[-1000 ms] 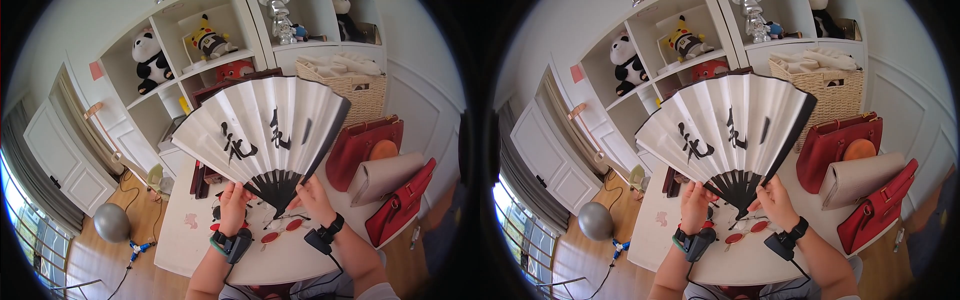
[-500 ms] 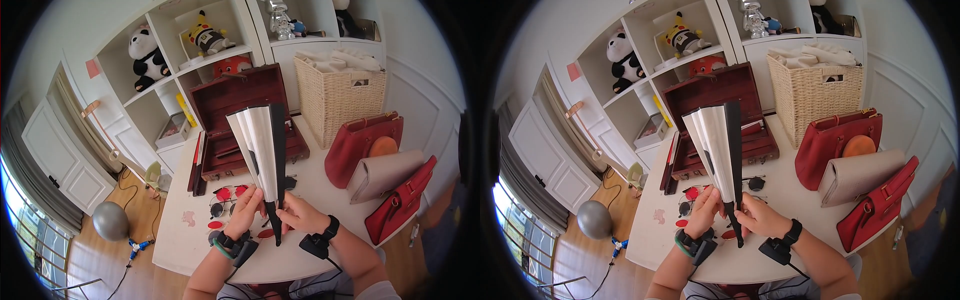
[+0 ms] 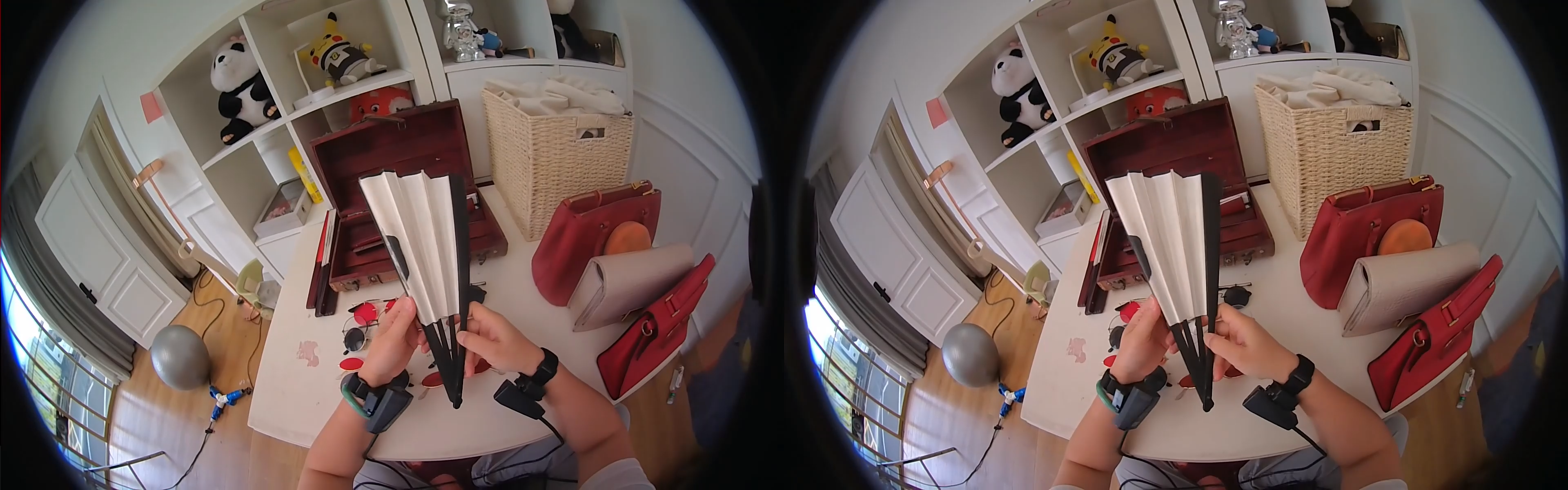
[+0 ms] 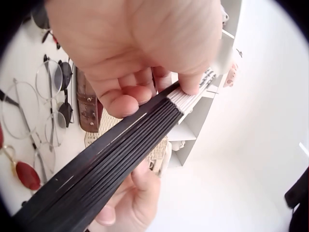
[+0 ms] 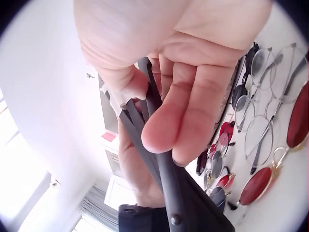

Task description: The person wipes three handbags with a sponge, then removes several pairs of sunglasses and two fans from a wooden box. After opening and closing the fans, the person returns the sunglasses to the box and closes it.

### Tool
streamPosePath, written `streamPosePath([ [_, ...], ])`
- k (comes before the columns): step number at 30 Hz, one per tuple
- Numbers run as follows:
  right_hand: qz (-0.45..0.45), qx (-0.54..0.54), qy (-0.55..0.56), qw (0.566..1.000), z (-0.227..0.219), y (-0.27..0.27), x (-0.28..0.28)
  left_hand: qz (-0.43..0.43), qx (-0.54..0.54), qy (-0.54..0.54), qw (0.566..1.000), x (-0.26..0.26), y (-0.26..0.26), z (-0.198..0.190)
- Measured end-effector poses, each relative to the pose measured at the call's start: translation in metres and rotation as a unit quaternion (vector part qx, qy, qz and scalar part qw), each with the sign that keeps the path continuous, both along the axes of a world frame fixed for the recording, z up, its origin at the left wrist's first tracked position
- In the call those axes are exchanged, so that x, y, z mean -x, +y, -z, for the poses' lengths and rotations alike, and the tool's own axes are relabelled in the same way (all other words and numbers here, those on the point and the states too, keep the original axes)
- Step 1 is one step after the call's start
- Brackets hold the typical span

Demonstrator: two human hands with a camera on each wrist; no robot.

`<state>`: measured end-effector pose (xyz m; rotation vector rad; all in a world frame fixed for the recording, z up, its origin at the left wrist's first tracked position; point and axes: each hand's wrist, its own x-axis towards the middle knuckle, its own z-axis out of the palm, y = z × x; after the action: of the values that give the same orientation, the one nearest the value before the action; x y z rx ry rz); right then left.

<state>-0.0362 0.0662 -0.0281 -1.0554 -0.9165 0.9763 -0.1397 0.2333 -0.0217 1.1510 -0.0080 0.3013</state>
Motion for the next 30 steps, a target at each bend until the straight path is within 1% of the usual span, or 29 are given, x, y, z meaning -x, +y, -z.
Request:
streamPosePath([
  [2,0.017,0.015,-0.087,0.996,0.005,0.002,0.001,-0.005,-0.017,0.009,1.000,-0.001,-0.003,-0.001],
  [4,0.016,0.008,-0.103,0.995,0.004,0.003,0.006,-0.036,-0.127,0.056,0.990,-0.001,-0.004,-0.001],
  [5,0.015,0.002,-0.118,0.993,0.003,0.004,0.008,-0.034,-0.161,0.068,0.984,0.000,-0.004,-0.002],
  [9,0.019,0.011,-0.129,0.991,0.004,0.003,0.010,-0.046,-0.174,0.054,0.982,0.000,-0.007,-0.004],
  [11,0.016,0.027,-0.143,0.989,0.003,0.000,0.009,-0.065,-0.222,0.036,0.972,-0.002,-0.008,-0.004],
  [15,0.030,0.044,-0.136,0.989,0.006,0.001,0.010,-0.080,-0.221,0.056,0.970,-0.004,-0.008,-0.001],
  [18,0.020,0.035,-0.161,0.986,0.007,0.001,0.008,-0.067,-0.198,0.064,0.976,-0.005,-0.006,0.001],
  [20,0.012,0.012,-0.127,0.992,0.009,0.003,0.010,-0.047,-0.186,0.076,0.978,-0.005,-0.004,0.002],
  [21,0.012,0.012,-0.126,0.992,0.010,0.003,0.010,-0.046,-0.187,0.076,0.978,-0.005,-0.004,0.001],
  [23,0.006,-0.003,-0.107,0.994,0.013,0.005,0.010,-0.041,-0.132,0.099,0.985,-0.004,-0.004,0.000],
  [26,0.009,-0.013,-0.107,0.994,0.016,0.005,0.009,-0.034,-0.115,0.118,0.986,-0.003,-0.003,0.002],
  [30,0.017,-0.003,-0.081,0.997,0.007,0.002,0.015,-0.041,-0.149,0.125,0.980,-0.004,-0.004,0.001],
])
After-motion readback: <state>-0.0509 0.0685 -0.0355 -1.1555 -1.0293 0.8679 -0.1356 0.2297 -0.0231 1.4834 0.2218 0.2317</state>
